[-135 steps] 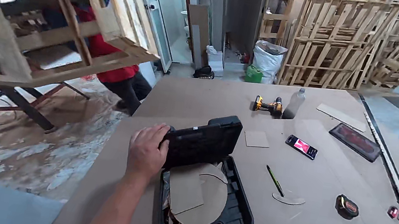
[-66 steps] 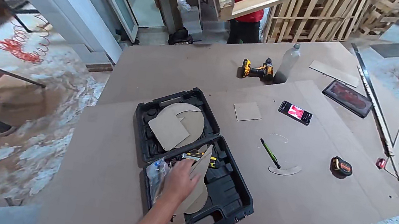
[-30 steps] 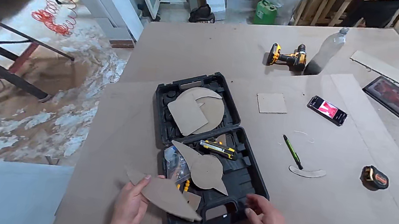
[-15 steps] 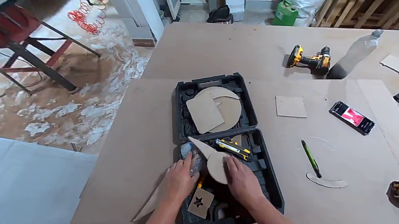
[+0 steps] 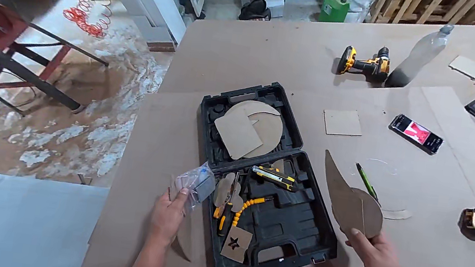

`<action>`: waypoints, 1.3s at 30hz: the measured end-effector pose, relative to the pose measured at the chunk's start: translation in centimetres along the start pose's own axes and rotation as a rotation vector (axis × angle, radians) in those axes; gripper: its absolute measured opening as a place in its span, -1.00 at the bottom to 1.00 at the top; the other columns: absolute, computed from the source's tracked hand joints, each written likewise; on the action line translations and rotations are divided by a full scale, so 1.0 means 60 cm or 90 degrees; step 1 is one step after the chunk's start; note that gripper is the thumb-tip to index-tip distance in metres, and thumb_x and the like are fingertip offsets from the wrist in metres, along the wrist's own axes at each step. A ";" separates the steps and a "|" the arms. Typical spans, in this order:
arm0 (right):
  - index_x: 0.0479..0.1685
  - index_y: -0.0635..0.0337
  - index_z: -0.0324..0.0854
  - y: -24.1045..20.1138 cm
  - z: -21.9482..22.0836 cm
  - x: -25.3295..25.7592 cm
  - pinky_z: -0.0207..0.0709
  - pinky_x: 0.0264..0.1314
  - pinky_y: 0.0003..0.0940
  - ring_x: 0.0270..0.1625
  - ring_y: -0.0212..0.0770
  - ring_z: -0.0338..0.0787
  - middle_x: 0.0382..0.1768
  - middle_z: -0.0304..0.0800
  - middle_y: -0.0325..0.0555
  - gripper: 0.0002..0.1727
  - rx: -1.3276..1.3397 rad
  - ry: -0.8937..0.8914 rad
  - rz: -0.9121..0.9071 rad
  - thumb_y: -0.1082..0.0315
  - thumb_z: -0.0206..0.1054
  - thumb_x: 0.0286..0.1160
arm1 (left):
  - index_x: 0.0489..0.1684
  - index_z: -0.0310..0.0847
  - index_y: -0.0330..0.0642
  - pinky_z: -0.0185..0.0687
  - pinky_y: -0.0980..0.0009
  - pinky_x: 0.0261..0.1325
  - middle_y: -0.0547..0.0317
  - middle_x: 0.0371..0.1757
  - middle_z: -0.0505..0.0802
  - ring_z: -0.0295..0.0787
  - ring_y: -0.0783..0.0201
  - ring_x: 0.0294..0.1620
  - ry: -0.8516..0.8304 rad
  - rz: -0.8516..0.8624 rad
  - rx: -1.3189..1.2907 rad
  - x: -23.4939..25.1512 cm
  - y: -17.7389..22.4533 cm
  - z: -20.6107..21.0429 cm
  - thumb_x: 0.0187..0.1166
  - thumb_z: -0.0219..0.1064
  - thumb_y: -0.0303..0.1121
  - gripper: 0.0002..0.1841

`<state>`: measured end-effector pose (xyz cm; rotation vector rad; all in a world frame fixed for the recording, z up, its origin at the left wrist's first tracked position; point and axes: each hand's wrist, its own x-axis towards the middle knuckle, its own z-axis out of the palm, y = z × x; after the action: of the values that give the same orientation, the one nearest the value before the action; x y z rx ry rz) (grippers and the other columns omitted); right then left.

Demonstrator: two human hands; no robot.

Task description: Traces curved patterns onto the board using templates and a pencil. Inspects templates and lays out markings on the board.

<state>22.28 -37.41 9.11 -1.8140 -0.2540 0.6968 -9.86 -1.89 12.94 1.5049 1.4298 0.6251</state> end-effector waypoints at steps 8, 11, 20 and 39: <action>0.57 -0.09 0.52 -0.044 0.094 0.015 0.75 0.24 -0.01 0.14 -0.19 0.87 0.14 0.88 -0.22 -0.46 -0.403 -0.125 -0.078 0.13 0.38 0.59 | 0.52 0.55 -0.28 0.62 -0.15 0.36 -0.22 0.10 0.85 0.82 -0.09 0.18 -0.070 -0.057 0.306 -0.020 0.041 0.047 0.83 0.16 -0.13 -0.53; 0.62 0.08 0.52 -0.082 0.154 0.020 0.47 0.59 0.11 0.56 0.06 0.61 0.54 0.62 0.01 -0.33 -0.556 -0.042 -0.306 0.16 0.46 0.46 | 0.44 0.63 -0.11 0.65 -0.18 0.30 -0.14 0.09 0.87 0.83 -0.08 0.15 -0.161 -0.108 0.444 -0.007 0.047 0.054 0.80 0.16 -0.14 -0.60; 0.37 0.08 0.62 -0.116 0.427 0.032 0.63 0.28 0.21 0.25 0.10 0.80 0.12 0.82 0.08 -0.49 -0.572 -0.484 0.017 -0.06 0.16 0.66 | 0.38 0.58 -0.34 0.70 0.03 0.31 -0.14 0.16 0.82 0.80 0.08 0.18 0.001 -0.186 0.108 -0.015 -0.017 0.036 0.76 0.26 -0.29 -0.63; -0.24 -0.08 0.83 -0.146 0.466 0.099 0.63 -0.07 0.01 -0.21 -0.19 0.80 -0.34 0.82 -0.22 -0.72 -0.328 -0.365 0.044 -0.03 0.35 0.51 | 0.45 0.58 -0.20 0.87 0.08 0.02 -0.01 -0.01 0.89 0.92 0.15 -0.14 -0.079 -0.191 0.192 -0.029 -0.020 0.036 0.75 0.28 -0.15 -0.57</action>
<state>12.45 -9.19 9.44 -2.0693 -0.8137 1.2850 -8.94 -4.30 11.38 1.4847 1.6627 0.1342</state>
